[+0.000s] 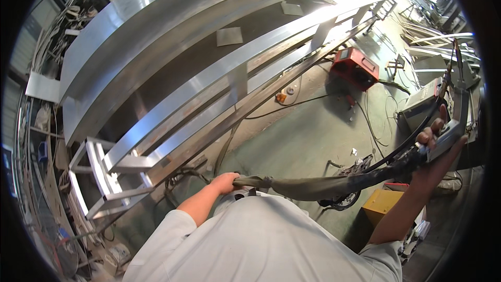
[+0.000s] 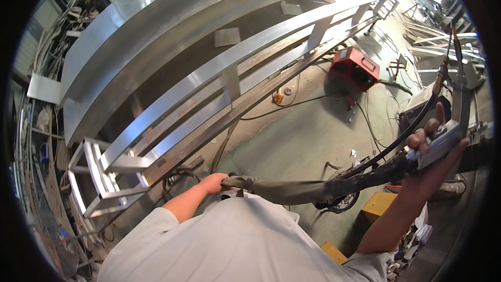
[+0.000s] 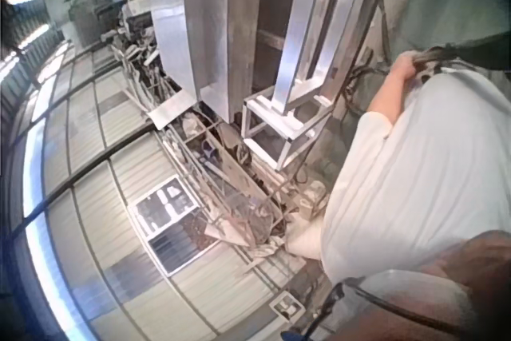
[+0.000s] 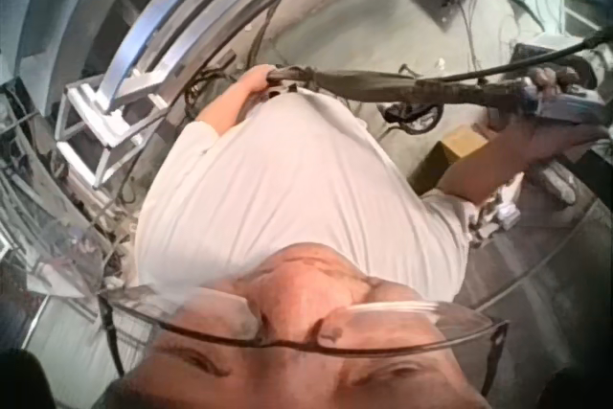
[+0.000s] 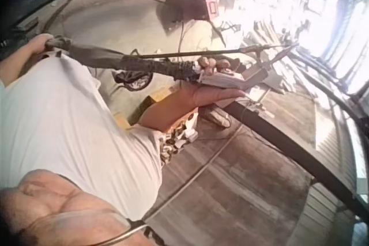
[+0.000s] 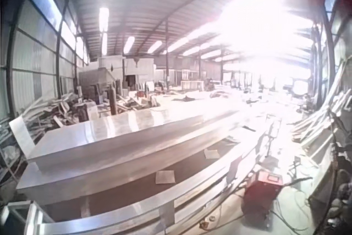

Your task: The person welds joints on a large curved metal frame using a handheld welding torch, then picks up a flat metal sheet and positions it against the frame. The person moves around the workshop to access different parts of the frame and handles the welding tool and metal components throughout.

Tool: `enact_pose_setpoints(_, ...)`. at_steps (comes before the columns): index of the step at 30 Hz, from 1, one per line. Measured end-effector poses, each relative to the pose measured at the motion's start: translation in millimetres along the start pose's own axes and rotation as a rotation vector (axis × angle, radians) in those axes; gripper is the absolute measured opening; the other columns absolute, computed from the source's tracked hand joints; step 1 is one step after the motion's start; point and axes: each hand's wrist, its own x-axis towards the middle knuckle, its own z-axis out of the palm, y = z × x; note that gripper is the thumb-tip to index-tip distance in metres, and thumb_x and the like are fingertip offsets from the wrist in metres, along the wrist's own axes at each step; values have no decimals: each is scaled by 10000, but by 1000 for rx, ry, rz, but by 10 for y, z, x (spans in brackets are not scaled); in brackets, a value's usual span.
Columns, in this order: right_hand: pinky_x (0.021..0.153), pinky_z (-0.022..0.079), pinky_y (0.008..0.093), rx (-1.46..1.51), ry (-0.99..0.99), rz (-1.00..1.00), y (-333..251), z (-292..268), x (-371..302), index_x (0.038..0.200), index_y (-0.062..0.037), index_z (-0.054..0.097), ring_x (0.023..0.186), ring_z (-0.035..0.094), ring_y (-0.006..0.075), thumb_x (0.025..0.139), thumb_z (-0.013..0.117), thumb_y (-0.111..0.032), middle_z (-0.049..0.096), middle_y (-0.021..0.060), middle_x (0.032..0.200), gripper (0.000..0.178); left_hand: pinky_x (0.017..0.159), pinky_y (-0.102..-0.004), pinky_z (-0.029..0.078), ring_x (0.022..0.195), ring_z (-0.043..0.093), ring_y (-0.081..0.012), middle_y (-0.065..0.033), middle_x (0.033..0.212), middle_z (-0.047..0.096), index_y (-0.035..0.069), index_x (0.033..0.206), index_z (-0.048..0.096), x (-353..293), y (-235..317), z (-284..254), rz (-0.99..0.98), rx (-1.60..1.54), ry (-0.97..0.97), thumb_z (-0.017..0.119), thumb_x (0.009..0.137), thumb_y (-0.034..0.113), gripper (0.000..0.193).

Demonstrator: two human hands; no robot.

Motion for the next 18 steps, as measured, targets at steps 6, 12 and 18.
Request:
enact_pose_setpoints(6,796,554,297,124,89,-111,-219,-585,811,1479,27,333,843,548,169,1006,591,-408,549,129,1060,692,806,-520,512,1000,633,-393,-141,1010,691,160,1018,615,953,644,-364,108,49,173,648,905,397,265)
enact_pose_setpoints(12,755,518,297,152,130,-243,-561,-1426,1171,1345,43,409,846,527,163,1004,545,-77,485,134,1124,386,751,-529,520,913,643,-420,-180,931,681,140,1002,605,2062,1122,-956,332,1,231,647,915,392,269)
enact_pose_setpoints(18,791,462,278,-87,156,-358,-2051,-1939,793,1164,-59,430,831,523,121,980,536,-70,487,42,913,213,686,-523,513,849,638,-420,-180,860,650,116,981,569,3324,2477,-1804,613,-16,436,716,827,231,242)
